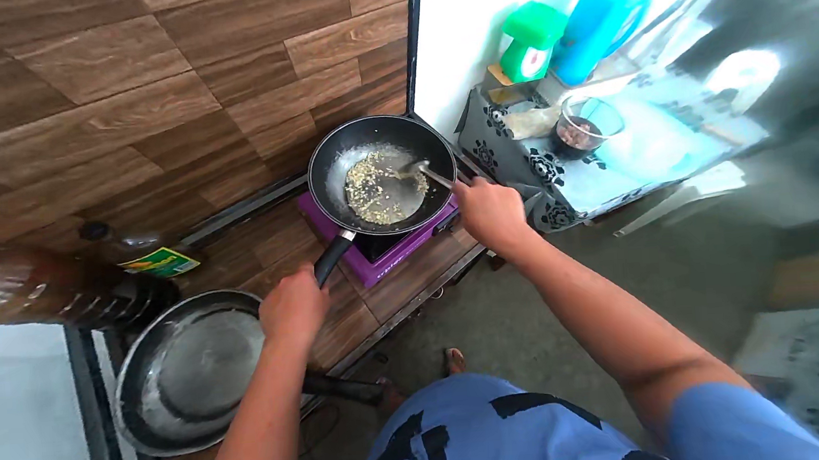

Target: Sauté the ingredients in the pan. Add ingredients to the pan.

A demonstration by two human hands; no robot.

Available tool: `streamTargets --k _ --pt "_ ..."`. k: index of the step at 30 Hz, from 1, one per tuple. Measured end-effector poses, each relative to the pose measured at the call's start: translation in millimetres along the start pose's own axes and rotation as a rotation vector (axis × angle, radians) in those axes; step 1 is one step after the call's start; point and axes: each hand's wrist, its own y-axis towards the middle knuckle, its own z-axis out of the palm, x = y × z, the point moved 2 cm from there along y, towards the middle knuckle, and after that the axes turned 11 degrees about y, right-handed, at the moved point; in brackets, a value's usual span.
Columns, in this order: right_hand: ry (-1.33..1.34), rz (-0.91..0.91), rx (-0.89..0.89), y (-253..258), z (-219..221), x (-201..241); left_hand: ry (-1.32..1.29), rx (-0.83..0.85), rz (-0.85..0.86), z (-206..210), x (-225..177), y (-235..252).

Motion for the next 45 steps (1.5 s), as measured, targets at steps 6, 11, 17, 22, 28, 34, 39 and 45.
streamTargets --k 6,11,17,22,28,34,39,45 --pt "-0.069 -0.071 -0.034 -76 -36 -25 -0.013 0.005 -0.004 0 0 0" --pt "-0.055 0.009 0.045 -40 -23 -7 -0.020 0.000 -0.002 3 1 0" --pt "0.093 -0.004 -0.051 47 12 24 -0.029 0.024 -0.013 0 2 -1" --pt "0.040 -0.134 0.009 10 24 33 -0.118 0.009 -0.001 5 7 1" --pt "0.008 -0.079 -0.058 -8 -13 17 -0.159 -0.031 0.026 10 10 1" --pt "0.136 -0.040 -0.049 44 24 40 -0.149 -0.018 0.026 10 9 3" --pt "0.057 -0.219 0.092 -10 14 33 -0.160 -0.009 0.045 9 11 3" --pt "0.029 -0.309 0.010 -58 -45 -25 -0.150 -0.007 0.050 7 10 2"
